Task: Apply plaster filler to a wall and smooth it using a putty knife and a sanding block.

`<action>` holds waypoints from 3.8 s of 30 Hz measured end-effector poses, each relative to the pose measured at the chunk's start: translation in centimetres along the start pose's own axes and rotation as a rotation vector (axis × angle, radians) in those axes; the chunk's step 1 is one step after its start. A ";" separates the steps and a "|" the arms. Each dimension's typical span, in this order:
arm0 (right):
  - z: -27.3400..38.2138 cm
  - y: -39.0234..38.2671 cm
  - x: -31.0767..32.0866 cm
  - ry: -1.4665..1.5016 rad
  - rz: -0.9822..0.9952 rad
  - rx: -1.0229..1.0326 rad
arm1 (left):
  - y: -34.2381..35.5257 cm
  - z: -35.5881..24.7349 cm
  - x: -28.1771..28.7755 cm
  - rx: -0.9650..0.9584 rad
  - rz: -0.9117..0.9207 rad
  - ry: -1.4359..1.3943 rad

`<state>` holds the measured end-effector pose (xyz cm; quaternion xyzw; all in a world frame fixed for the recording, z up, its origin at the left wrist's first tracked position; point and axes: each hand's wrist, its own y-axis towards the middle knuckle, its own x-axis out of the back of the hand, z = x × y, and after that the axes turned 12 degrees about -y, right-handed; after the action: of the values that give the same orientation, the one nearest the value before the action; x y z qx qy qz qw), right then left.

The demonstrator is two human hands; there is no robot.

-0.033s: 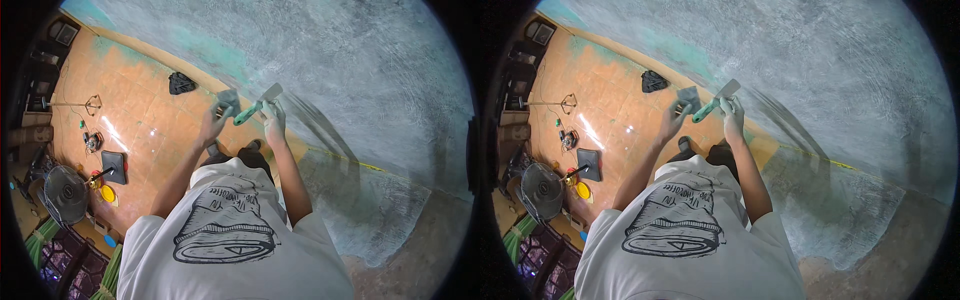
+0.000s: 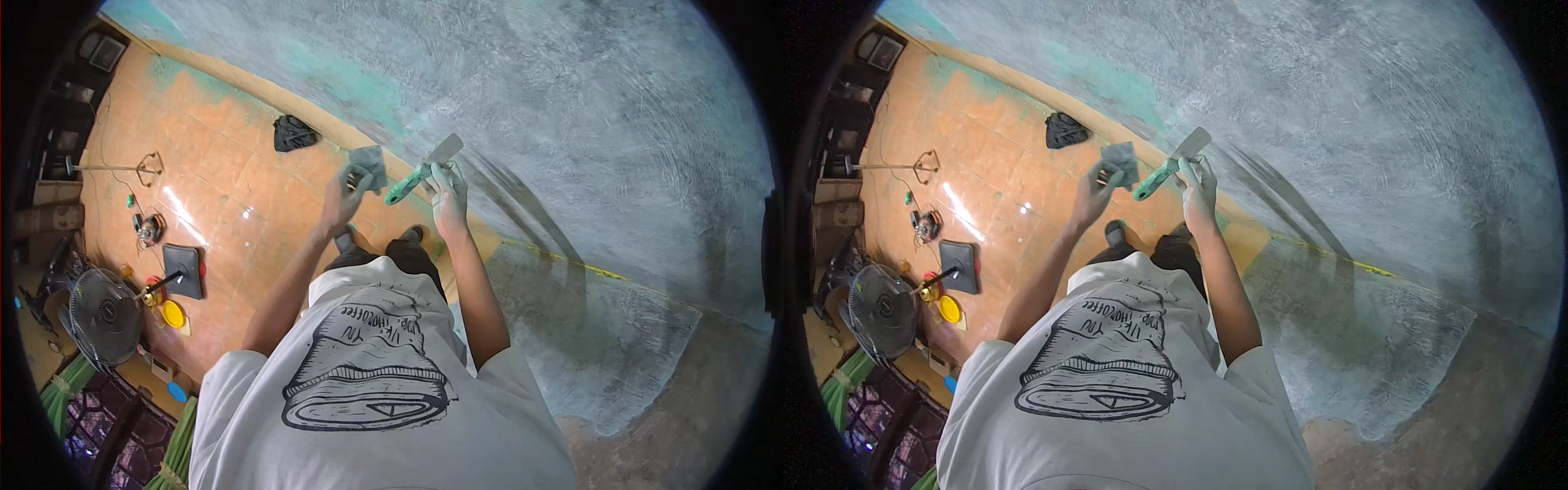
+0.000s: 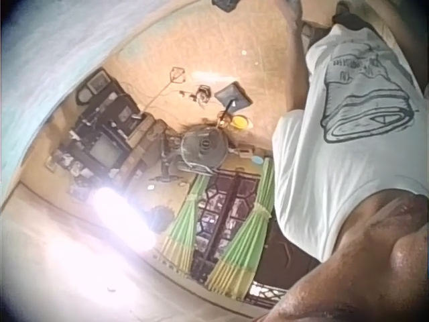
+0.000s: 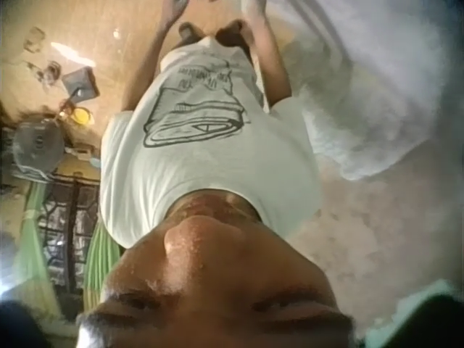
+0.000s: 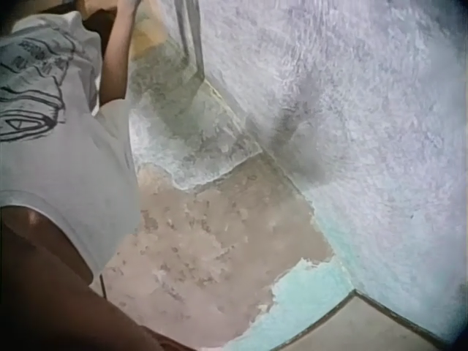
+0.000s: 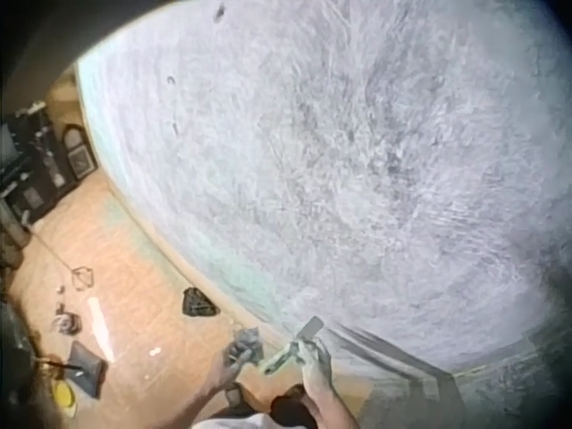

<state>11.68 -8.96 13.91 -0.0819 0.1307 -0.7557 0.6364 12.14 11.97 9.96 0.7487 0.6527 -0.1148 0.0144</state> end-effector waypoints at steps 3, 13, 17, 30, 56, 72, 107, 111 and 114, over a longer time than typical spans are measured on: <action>-1.2 0.2 3.0 0.058 0.034 -0.091 | 0.2 2.3 1.8 0.023 -0.084 0.008; -7.8 -2.0 13.6 -0.125 0.012 -0.425 | -0.3 11.9 3.9 0.227 -0.283 0.092; -10.2 -1.6 17.4 -0.477 0.061 -0.549 | -1.2 14.3 1.3 0.406 -0.379 -0.119; -17.6 2.8 24.3 -1.027 0.426 -0.611 | 7.7 24.5 -17.7 0.179 -0.740 -0.102; -23.7 0.3 40.6 -1.130 0.549 0.252 | 14.7 13.9 -28.6 -0.134 -1.164 -0.488; -18.4 -3.0 28.6 -1.084 0.577 -0.609 | 14.7 20.5 -25.1 0.561 -1.173 -0.471; -20.4 -10.8 25.3 -1.038 0.300 -0.331 | 14.1 14.9 -27.1 0.291 -1.118 -0.572; -17.4 -7.6 21.0 -0.859 0.284 -0.773 | 16.3 21.2 -22.0 0.405 -1.121 -0.527; -17.7 -7.2 21.9 -0.833 0.283 -0.809 | 16.9 22.1 -20.8 0.422 -1.120 -0.517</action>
<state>-4.10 -27.69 -1.68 -0.5891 0.1573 -0.4582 0.6468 22.78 -14.54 -9.73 0.2301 0.8831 -0.4070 -0.0382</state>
